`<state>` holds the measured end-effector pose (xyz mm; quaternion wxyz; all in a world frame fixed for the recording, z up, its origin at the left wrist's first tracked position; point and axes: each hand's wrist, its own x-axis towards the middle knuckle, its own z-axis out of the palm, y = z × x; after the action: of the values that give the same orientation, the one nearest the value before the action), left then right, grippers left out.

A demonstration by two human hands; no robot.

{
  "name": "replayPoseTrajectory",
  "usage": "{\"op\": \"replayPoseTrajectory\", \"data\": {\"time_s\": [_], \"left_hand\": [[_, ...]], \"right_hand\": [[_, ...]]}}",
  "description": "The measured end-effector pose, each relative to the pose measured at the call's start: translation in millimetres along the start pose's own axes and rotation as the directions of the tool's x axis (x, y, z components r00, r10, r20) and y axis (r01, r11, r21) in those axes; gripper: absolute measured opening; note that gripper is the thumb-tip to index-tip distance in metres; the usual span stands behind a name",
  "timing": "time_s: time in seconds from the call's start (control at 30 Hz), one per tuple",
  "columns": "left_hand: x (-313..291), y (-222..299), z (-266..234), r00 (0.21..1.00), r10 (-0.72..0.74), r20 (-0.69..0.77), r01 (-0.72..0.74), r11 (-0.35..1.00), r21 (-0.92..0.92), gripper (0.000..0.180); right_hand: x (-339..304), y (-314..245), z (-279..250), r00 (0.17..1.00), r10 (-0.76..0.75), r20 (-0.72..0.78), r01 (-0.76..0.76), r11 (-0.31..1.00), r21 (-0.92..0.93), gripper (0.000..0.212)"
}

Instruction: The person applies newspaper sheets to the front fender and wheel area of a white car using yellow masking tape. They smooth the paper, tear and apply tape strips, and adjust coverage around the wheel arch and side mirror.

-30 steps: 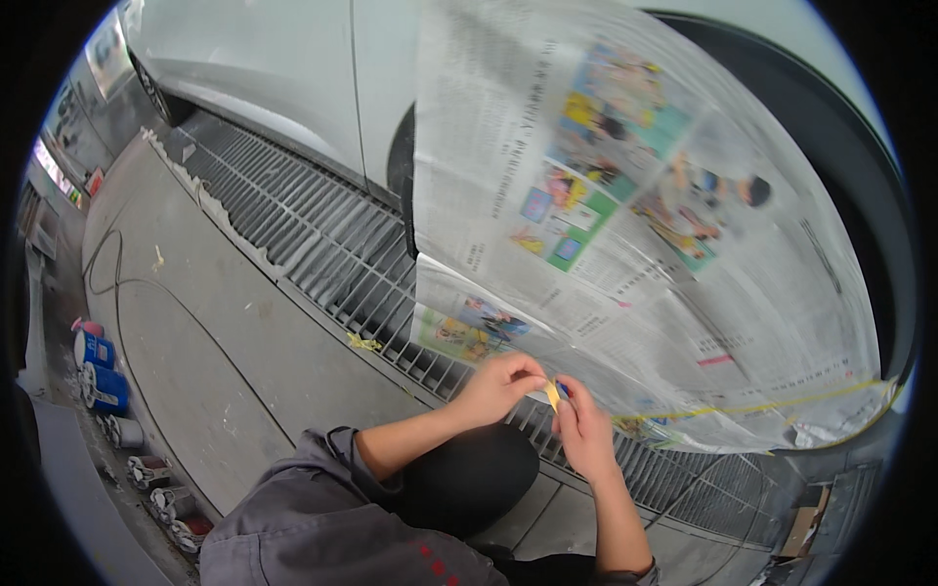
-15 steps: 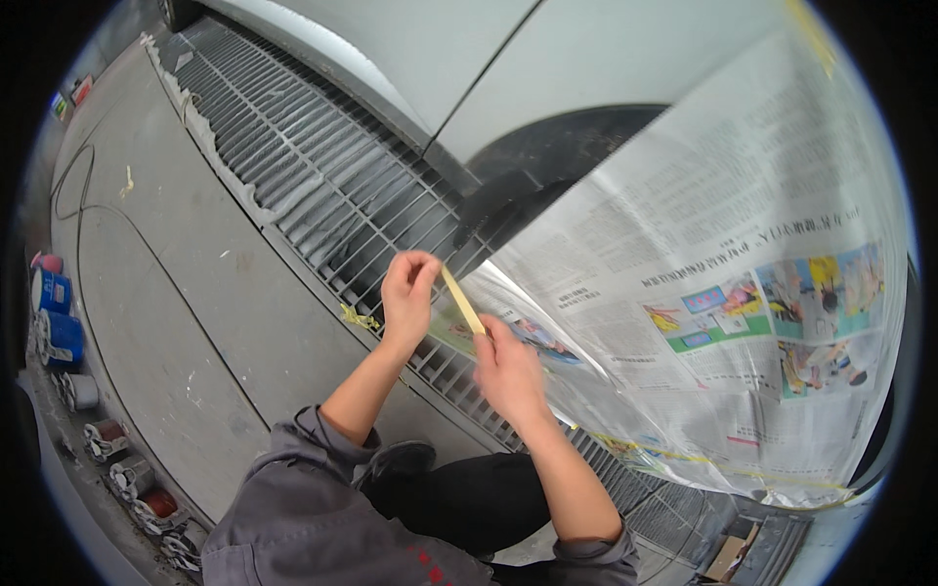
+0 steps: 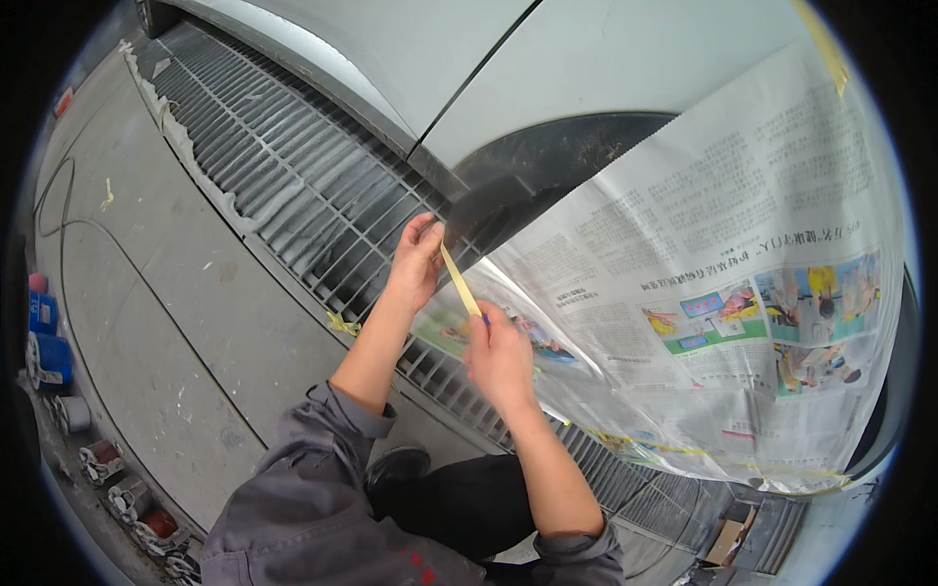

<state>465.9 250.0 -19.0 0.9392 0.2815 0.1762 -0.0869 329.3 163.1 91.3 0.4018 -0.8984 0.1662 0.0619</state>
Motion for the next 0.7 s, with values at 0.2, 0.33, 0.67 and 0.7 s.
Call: {"op": "replayPoseTrajectory", "data": {"time_s": [0.2,0.33,0.67,0.7], "left_hand": [[2,-27,-52,0.968,0.162,0.191,-0.222,0.908,0.354,0.019],[-13,-2,-71,0.849,-0.181,0.497,-0.152,0.816,0.557,0.036],[-2,10,-43,0.800,-0.268,0.536,-0.028,0.876,0.481,0.028],[0,7,-42,0.816,-0.264,0.514,-0.023,0.874,0.485,0.025]], "right_hand": [[14,32,14,0.980,-0.143,-0.140,0.126,0.984,-0.125,0.024],[25,25,15,0.965,-0.039,-0.259,0.029,0.999,-0.040,0.019],[42,30,20,0.905,0.052,-0.422,-0.049,0.999,0.017,0.017],[41,26,19,0.902,0.048,-0.429,-0.056,0.998,-0.005,0.017]]}}
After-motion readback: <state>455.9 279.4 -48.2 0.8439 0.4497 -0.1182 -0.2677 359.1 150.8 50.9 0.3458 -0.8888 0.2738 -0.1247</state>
